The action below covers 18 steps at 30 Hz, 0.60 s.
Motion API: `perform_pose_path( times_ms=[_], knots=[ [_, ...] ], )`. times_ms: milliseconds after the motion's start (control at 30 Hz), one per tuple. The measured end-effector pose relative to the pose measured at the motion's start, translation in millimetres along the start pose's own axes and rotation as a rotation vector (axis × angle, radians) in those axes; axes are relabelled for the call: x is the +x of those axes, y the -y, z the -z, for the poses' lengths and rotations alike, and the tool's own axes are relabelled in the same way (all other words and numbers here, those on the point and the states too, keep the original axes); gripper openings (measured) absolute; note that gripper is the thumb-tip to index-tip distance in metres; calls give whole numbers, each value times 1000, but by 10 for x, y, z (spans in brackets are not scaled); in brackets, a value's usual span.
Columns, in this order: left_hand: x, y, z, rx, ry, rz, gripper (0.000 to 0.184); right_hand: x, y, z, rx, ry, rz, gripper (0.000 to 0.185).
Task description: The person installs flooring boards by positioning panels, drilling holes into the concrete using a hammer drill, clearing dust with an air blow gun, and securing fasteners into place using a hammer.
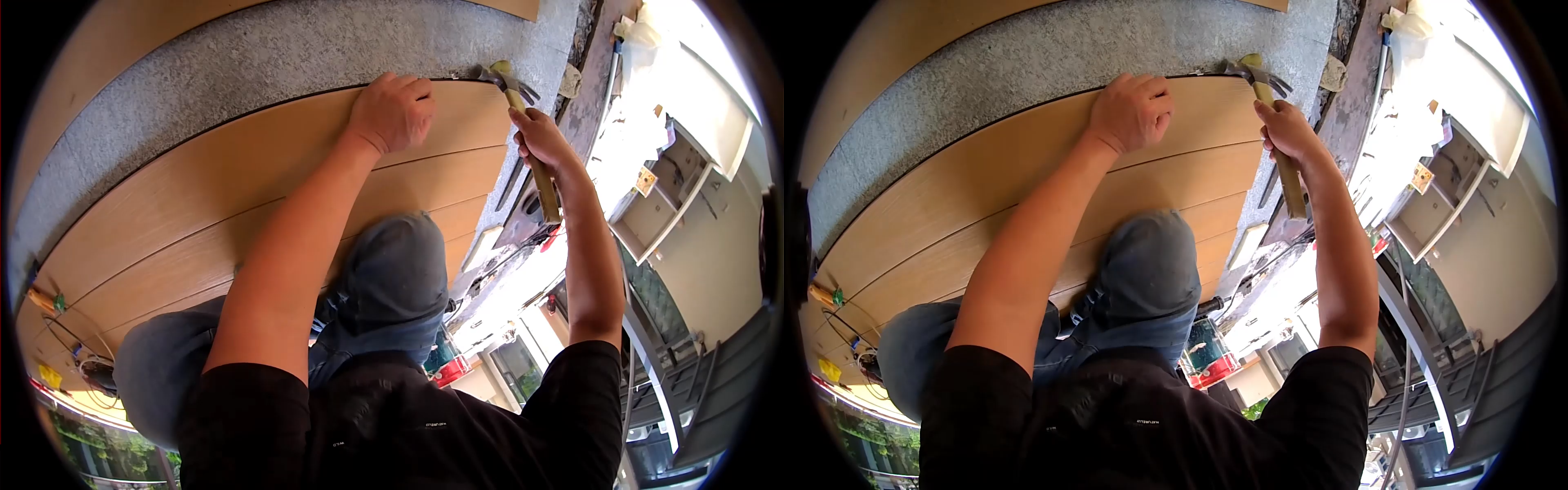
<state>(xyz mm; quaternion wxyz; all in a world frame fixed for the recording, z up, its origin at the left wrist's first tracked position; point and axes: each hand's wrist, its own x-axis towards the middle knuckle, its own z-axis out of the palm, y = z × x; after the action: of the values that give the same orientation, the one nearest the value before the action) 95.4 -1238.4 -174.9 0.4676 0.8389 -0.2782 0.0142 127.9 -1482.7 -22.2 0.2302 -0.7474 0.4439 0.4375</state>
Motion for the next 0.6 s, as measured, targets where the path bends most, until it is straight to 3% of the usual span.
perform_pose_path(
  times_ms=[167, 300, 467, 600],
  knots=[
    [26, 21, 16, -28, 23, 2, 8, -85, 100, -90, 21, 75, 101, 36],
    [2, 23, 0, -53, -52, -5, 13, 5, -21, -101, -140, -169, 98, 40],
    [19, -6, -9, -49, -34, -1, 13, -42, 3, -33, -72, -30, 105, 42],
    [5, 7, -15, -46, -55, -4, 12, 37, -63, -93, -40, -90, 62, 41]
  ],
)
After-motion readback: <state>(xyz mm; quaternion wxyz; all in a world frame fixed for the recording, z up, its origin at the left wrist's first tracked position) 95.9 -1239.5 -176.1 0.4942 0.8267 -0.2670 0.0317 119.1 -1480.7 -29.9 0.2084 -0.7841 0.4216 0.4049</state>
